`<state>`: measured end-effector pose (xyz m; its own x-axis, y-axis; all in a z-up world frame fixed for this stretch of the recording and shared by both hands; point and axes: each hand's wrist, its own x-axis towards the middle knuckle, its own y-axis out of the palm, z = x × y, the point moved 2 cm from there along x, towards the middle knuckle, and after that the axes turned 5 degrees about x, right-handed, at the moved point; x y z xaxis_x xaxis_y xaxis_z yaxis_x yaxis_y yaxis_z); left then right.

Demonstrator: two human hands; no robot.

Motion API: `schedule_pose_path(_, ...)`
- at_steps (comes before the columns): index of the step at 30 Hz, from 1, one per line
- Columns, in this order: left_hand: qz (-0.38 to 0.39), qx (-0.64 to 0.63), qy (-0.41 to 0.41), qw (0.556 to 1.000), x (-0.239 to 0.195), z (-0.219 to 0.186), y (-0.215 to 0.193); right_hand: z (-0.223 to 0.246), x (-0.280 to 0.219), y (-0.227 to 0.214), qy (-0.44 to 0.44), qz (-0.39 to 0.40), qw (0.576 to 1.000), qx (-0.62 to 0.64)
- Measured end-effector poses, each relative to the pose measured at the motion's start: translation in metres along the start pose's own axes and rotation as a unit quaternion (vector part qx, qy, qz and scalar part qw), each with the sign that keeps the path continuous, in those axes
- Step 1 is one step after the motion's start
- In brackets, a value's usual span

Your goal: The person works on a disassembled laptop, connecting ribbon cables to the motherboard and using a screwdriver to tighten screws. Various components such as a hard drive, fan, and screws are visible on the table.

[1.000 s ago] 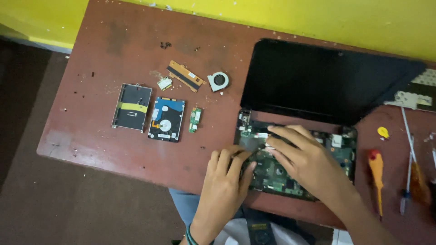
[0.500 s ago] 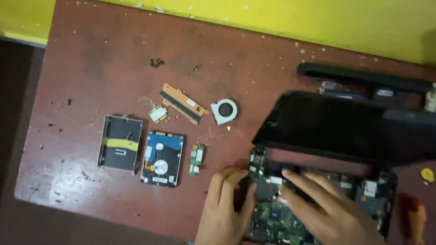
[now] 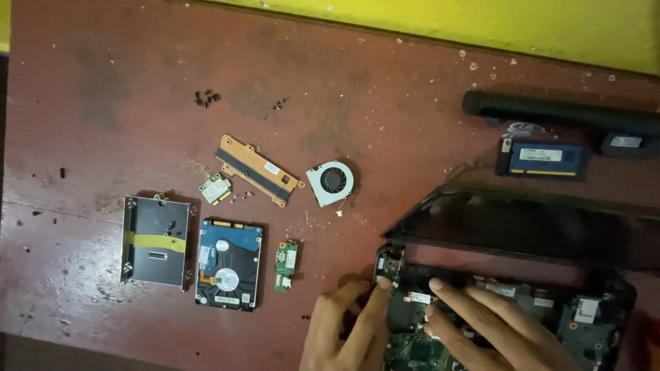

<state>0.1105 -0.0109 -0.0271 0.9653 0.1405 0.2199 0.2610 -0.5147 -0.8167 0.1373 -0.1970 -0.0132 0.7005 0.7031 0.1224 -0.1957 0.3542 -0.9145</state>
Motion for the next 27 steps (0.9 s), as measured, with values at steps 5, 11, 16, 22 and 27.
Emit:
schedule_pose_path(5,0.011,-0.025,0.001,1.000,0.003,0.003,0.002,0.007,0.006,-0.005,0.086,0.021,0.995,0.053)
schedule_pose_path(11,-0.011,-0.042,-0.009,0.999,0.004,0.003,0.005,0.010,0.005,-0.007,0.134,0.014,0.985,0.110)
schedule_pose_path(16,-0.009,-0.044,-0.012,0.999,0.007,0.002,0.000,0.010,0.010,-0.004,0.158,0.016,0.983,0.097)
schedule_pose_path(22,0.051,-0.104,-0.014,0.993,0.007,0.009,0.000,0.006,0.015,-0.009,0.180,0.024,0.978,0.104)
schedule_pose_path(27,0.088,-0.119,-0.005,0.989,0.008,0.010,-0.002,0.007,0.020,-0.014,0.103,-0.023,0.988,0.112)
